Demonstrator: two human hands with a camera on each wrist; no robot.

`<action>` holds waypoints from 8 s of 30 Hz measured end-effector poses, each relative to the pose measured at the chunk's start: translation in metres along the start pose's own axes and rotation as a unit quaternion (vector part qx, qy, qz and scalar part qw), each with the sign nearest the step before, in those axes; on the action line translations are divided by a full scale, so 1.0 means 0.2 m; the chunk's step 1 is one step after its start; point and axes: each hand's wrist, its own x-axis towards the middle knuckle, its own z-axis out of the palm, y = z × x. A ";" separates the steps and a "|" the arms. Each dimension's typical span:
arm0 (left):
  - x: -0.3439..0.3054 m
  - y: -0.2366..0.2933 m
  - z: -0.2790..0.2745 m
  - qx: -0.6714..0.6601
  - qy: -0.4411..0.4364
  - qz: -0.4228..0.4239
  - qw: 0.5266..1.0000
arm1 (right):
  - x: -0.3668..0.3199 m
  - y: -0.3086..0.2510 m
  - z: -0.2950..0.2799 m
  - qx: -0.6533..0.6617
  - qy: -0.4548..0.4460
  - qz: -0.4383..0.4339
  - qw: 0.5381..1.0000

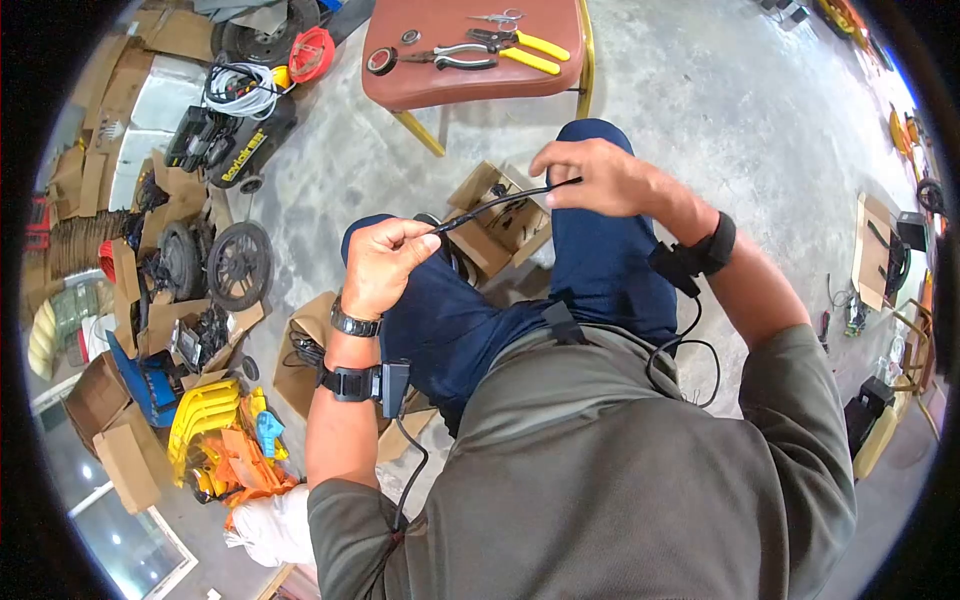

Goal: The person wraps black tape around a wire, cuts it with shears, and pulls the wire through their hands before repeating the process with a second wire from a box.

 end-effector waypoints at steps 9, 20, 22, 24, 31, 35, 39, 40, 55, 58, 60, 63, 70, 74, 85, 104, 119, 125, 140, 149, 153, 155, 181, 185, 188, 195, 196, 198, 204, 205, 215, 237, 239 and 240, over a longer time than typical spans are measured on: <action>-0.01 0.03 -0.06 -0.053 -0.046 -0.066 0.995 | 0.15 -0.18 0.33 -0.062 0.111 -0.146 0.981; -0.06 0.03 -0.03 -0.058 -0.044 -0.043 0.996 | 0.19 -0.21 0.33 -0.061 0.054 -0.137 0.987; -0.07 0.04 -0.01 -0.020 -0.026 -0.036 0.999 | 0.19 -0.21 0.32 -0.068 0.047 -0.132 0.988; -0.08 0.06 0.02 0.017 -0.005 -0.015 1.000 | 0.19 -0.22 0.31 -0.069 0.046 -0.118 0.990; -0.09 0.13 0.12 0.198 0.040 0.132 0.970 | 0.18 -0.23 0.29 -0.054 0.019 -0.096 0.994; -0.07 0.13 0.14 0.268 0.063 0.192 0.942 | 0.19 -0.24 0.26 -0.045 -0.003 -0.070 0.997; -0.06 0.13 0.14 0.315 0.066 0.215 0.922 | 0.19 -0.24 0.25 -0.050 -0.018 -0.062 0.997; -0.05 0.13 0.14 0.317 0.066 0.219 0.920 | 0.19 -0.24 0.25 -0.051 -0.018 -0.061 0.997; -0.03 0.14 0.15 0.236 -0.001 0.155 0.959 | 0.17 -0.22 0.26 -0.040 -0.030 -0.082 0.995; -0.03 0.14 0.16 0.197 -0.005 0.108 0.974 | 0.17 -0.20 0.27 -0.043 -0.020 -0.095 0.994; -0.02 0.14 0.17 0.179 -0.002 0.081 0.980 | 0.17 -0.18 0.27 -0.043 -0.005 -0.112 0.993; -0.01 0.14 0.14 0.166 -0.015 0.007 0.986 | 0.15 -0.15 0.23 -0.009 -0.010 -0.092 0.996; -0.10 -0.06 -0.16 0.103 -0.006 -0.063 0.993 | -0.09 0.20 -0.09 -0.030 -0.005 -0.009 1.000; -0.13 -0.07 -0.27 0.120 0.002 -0.110 0.987 | -0.18 0.20 -0.22 -0.054 0.003 0.134 0.990; -0.22 -0.16 -0.47 0.377 0.133 -0.010 0.917 | -0.24 0.32 -0.38 -0.112 0.042 0.224 0.967; -0.21 -0.93 -0.50 0.344 0.422 -0.018 0.838 | -0.17 0.48 -0.20 -0.137 0.172 0.200 0.955; -0.30 -0.98 -0.49 0.264 0.468 -0.090 0.839 | -0.05 0.51 -0.11 -0.196 0.177 0.170 0.949; -0.32 -1.03 -0.49 0.253 0.483 -0.125 0.829 | -0.04 0.52 -0.11 -0.209 0.169 0.180 0.946; -0.33 -0.94 -0.40 0.303 0.571 -0.055 0.761 | -0.09 0.65 -0.13 -0.167 0.194 0.118 0.960; -0.75 -0.99 -0.27 0.363 0.467 -0.149 0.792 | -0.08 0.64 -0.14 -0.130 0.178 0.154 0.963; -0.98 -1.10 -0.26 0.366 0.492 -0.159 0.774 | -0.08 0.67 -0.14 -0.119 0.187 0.145 0.964; -1.07 -1.12 -0.24 0.376 0.515 -0.169 0.752 | -0.08 0.67 -0.13 -0.125 0.195 0.126 0.965; -1.06 -0.51 -0.29 -0.402 0.296 -0.080 0.863 | -0.06 0.57 -0.10 -0.151 0.184 0.177 0.955; -1.03 -0.45 -0.26 -0.385 0.296 -0.047 0.873 | -0.07 0.57 -0.09 -0.141 0.197 0.188 0.952; -1.01 -0.40 -0.26 -0.381 0.312 -0.029 0.870 | -0.06 0.57 -0.10 -0.147 0.203 0.193 0.949; -0.91 -0.32 -0.18 -0.373 0.307 0.006 0.875 | -0.05 0.54 -0.09 -0.157 0.209 0.173 0.950; -0.90 -0.30 -0.16 -0.357 0.304 -0.001 0.883 | -0.06 0.55 -0.08 -0.153 0.211 0.173 0.950; -0.86 -0.28 -0.13 -0.325 0.292 -0.009 0.900 | -0.06 0.57 -0.08 -0.147 0.219 0.172 0.949; -0.78 -0.20 -0.10 -0.341 0.268 -0.003 0.901 | -0.07 0.56 -0.08 -0.137 0.220 0.214 0.942; -0.78 -0.19 -0.10 -0.341 0.264 -0.001 0.902 | -0.07 0.56 -0.08 -0.138 0.226 0.206 0.942; -0.79 -0.15 -0.09 -0.321 0.214 0.009 0.922 | -0.06 0.53 -0.07 -0.146 0.223 0.202 0.942; -0.90 -0.90 -0.20 -0.104 0.358 -0.249 0.894 | -0.05 0.53 -0.04 -0.180 0.237 0.149 0.943; -0.90 -0.89 -0.13 -0.082 0.384 -0.254 0.884 | -0.06 0.51 -0.04 -0.183 0.234 0.150 0.943; -0.89 -0.89 -0.12 -0.097 0.395 -0.254 0.877 | -0.06 0.50 -0.04 -0.181 0.233 0.158 0.942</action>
